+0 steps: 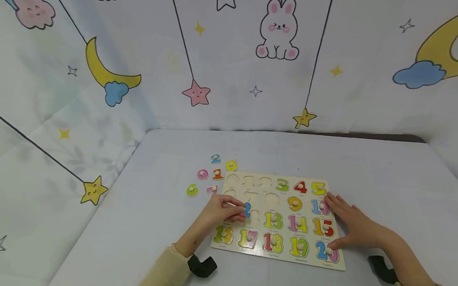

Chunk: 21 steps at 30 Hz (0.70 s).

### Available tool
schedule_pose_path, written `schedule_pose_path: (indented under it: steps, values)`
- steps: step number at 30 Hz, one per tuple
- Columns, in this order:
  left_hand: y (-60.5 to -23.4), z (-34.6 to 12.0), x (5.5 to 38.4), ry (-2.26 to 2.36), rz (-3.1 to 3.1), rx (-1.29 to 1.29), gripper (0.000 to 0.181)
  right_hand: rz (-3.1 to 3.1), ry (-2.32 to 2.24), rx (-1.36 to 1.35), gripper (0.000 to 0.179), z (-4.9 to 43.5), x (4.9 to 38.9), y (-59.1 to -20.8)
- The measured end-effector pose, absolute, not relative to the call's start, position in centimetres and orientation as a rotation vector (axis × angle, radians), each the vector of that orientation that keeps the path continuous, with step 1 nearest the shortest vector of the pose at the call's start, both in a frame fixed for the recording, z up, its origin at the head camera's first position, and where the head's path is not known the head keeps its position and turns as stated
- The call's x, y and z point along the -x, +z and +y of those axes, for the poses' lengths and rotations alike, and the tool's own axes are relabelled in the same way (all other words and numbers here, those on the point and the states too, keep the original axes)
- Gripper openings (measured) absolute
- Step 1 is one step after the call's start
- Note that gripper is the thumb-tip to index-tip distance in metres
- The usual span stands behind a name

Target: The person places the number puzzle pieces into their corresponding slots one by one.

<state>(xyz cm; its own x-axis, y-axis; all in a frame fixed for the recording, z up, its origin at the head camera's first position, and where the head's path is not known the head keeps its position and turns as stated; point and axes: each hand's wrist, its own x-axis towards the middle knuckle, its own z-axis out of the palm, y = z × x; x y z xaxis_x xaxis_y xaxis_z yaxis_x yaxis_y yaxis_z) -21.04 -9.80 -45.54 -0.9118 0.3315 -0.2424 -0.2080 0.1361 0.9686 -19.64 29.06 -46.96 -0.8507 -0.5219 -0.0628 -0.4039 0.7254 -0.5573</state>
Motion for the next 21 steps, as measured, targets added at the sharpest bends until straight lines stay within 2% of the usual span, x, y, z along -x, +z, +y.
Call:
schedule_pose_path:
  steps: [6,21]
  values:
    - [-46.5,-8.0,21.0,1.787,2.023,-0.119,0.017,2.717,-0.788,0.743,0.12,28.9,19.8,-47.1]
    - [-46.8,-7.3,21.1,1.572,2.179,-0.235,0.012,2.714,-0.793,0.729,0.121,29.1,19.8,-47.1]
